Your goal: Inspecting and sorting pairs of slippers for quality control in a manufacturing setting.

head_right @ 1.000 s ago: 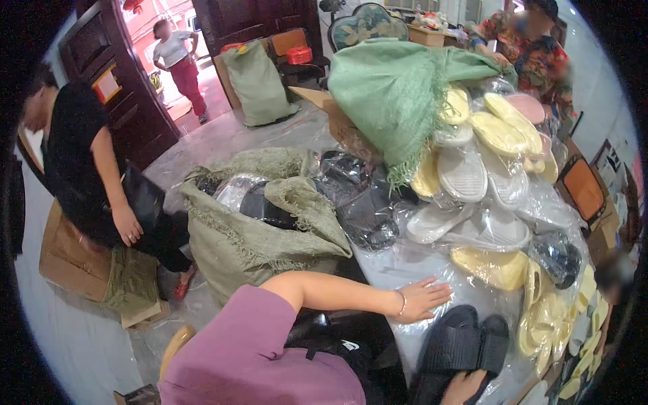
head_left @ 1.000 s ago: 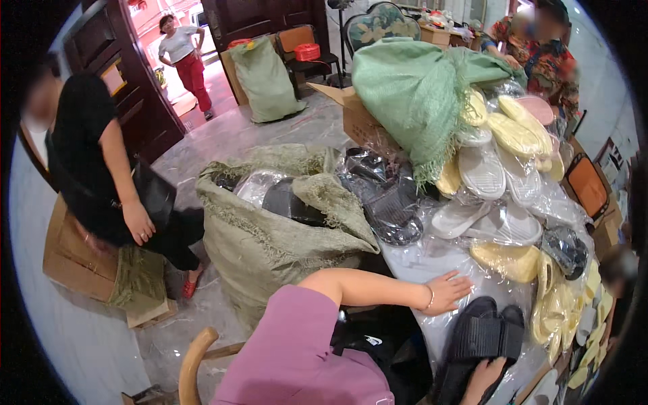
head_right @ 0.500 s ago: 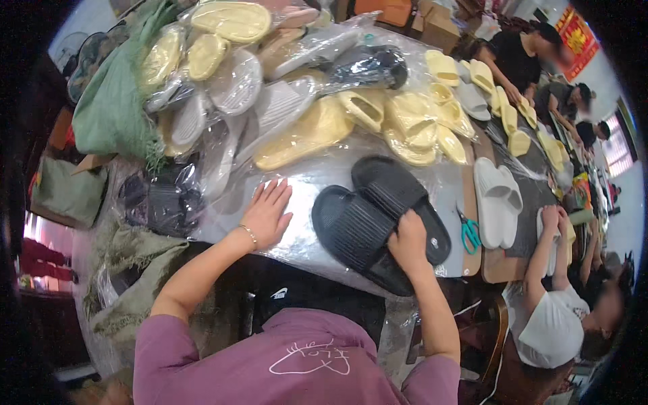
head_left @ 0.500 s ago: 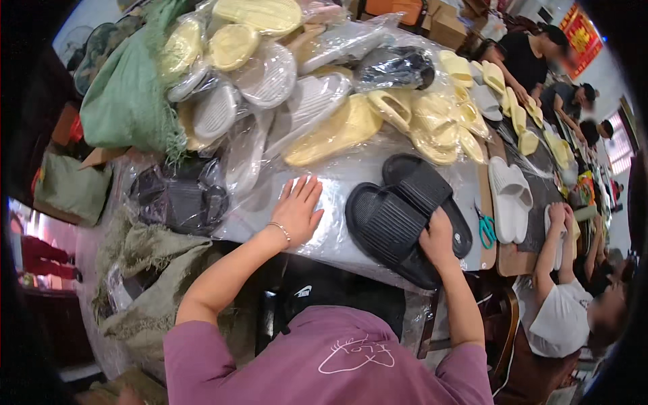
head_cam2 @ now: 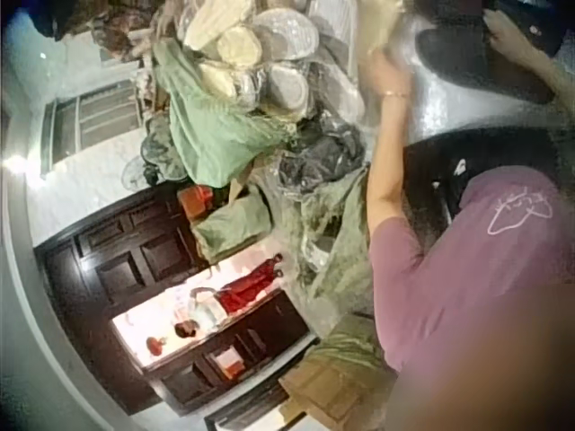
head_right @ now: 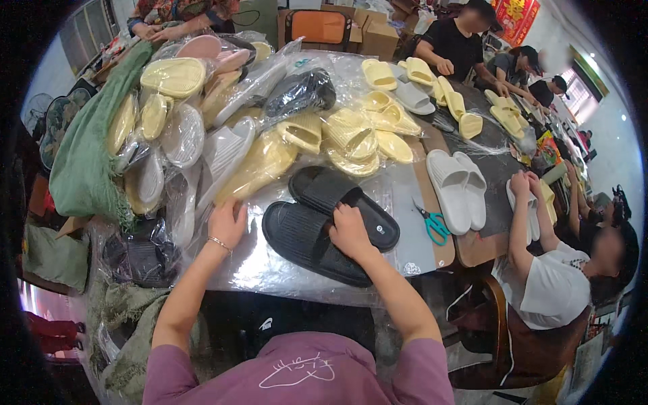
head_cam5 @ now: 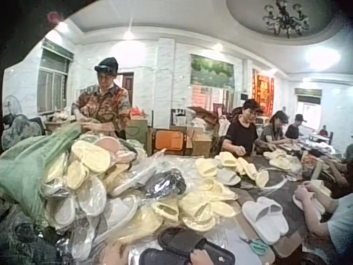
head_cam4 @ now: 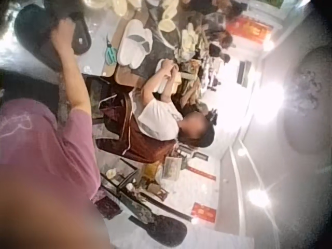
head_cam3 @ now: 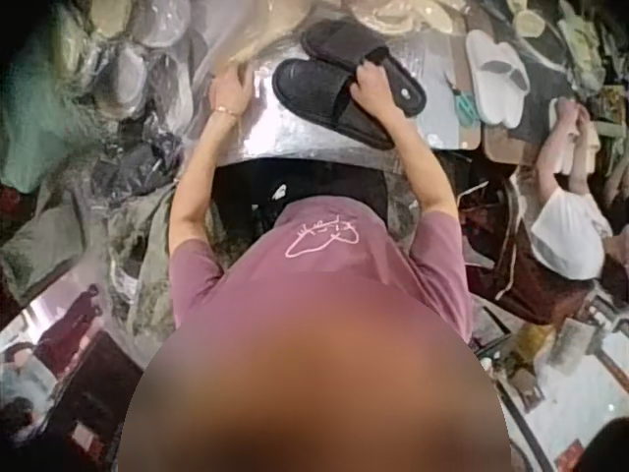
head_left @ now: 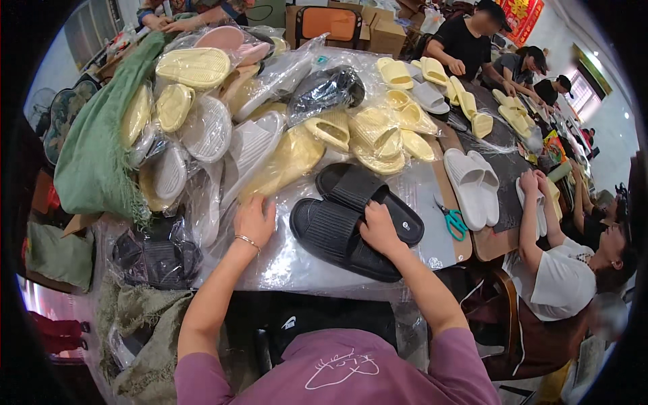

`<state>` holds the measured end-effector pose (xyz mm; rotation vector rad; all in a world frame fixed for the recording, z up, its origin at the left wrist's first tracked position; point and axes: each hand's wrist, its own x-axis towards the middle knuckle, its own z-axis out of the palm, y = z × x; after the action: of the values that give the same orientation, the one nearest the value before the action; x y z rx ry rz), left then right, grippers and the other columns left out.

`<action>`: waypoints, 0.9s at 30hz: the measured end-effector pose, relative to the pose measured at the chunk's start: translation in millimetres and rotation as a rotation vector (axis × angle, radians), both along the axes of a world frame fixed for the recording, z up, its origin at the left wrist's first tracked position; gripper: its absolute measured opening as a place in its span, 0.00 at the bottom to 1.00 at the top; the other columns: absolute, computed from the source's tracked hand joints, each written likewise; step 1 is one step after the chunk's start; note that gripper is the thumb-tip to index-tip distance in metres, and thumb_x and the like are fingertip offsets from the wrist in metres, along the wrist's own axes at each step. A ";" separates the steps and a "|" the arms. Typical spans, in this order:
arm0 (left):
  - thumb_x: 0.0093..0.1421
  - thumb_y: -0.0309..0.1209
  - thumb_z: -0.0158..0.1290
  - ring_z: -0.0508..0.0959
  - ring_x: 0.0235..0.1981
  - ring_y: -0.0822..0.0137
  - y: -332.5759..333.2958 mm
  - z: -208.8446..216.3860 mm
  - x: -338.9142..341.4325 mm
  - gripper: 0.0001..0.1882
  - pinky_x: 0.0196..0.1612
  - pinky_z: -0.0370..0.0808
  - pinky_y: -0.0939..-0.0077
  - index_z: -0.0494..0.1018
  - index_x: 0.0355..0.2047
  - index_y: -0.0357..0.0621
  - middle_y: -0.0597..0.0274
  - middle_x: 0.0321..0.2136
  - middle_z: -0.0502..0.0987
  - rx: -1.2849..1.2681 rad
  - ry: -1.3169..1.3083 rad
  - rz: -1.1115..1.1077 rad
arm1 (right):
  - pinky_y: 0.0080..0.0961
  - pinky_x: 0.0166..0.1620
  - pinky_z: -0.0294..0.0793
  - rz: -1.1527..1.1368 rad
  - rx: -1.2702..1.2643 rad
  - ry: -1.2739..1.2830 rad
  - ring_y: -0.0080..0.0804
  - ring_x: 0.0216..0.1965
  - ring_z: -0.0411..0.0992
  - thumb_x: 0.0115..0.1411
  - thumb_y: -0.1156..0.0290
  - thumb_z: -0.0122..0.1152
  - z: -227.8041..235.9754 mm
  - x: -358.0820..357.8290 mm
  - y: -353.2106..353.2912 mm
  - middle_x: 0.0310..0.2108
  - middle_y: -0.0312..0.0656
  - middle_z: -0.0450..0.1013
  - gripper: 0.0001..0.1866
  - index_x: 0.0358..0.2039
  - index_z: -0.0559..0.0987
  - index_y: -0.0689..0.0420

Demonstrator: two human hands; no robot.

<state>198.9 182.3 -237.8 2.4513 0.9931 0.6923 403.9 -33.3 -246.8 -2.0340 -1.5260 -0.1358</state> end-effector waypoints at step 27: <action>0.60 0.47 0.44 0.76 0.39 0.46 14.1 -15.5 -18.7 0.24 0.42 0.70 0.58 0.76 0.34 0.35 0.42 0.33 0.77 -0.221 -0.028 0.067 | 0.43 0.39 0.72 -0.031 -0.139 0.018 0.53 0.34 0.71 0.40 0.75 0.56 5.5 4.4 -9.5 0.27 0.56 0.71 0.07 0.21 0.74 0.65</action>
<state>180.2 196.3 -253.3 2.2214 1.0836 0.6023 408.3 -42.8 -241.3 -2.1616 -1.5305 -0.0243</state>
